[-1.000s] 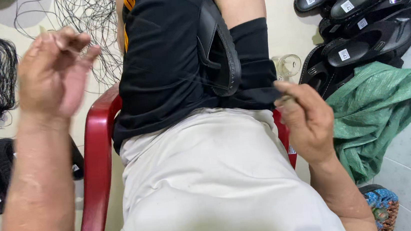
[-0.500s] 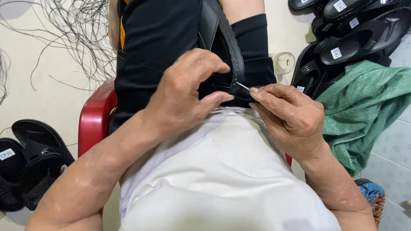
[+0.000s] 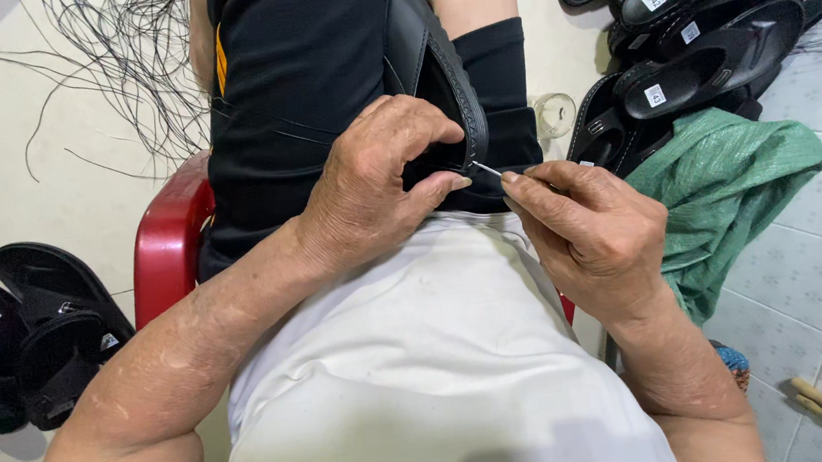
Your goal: The person sits on a red chair and sews a black sandal held between their legs. They use a needle and thread to stitch the sandal strap repeatedly, pulling the thread through the material with both hands.
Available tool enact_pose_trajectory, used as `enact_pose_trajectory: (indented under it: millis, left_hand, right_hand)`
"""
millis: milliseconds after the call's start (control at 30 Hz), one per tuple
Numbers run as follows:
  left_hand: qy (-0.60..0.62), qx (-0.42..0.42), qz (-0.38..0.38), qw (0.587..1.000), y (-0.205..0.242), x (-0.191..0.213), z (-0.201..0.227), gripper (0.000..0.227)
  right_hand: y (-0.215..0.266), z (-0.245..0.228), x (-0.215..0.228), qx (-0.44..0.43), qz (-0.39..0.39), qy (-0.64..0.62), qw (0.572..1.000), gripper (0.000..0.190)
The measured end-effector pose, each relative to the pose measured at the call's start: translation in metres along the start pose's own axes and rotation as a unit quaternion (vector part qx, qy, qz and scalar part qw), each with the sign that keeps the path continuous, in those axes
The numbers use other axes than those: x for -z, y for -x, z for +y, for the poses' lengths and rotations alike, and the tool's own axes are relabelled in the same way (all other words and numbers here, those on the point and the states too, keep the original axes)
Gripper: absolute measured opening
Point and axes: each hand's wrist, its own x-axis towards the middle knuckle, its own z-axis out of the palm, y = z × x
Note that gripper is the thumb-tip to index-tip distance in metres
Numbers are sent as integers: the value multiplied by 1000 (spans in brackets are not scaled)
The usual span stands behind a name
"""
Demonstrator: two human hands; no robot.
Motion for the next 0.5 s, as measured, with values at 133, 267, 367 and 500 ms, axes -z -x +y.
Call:
enact_pose_trajectory:
  millis: [133, 267, 367, 500]
  left_hand:
    - [6, 1, 5, 1000, 0, -3, 0, 35]
    - [-8, 3, -4, 1000, 0, -7, 0, 35]
    - [-14, -2, -5, 1000, -1, -10, -1, 37]
    - [-2, -1, 10, 1000, 2, -12, -11, 36]
  right_hand:
    - [1, 1, 4, 5, -8, 41, 999, 17]
    - [-6, -6, 14, 30, -36, 148, 988, 14]
    - [-17, -13, 18, 63, -60, 252, 964, 10]
    - [-28, -10, 12, 85, -59, 260, 960, 11]
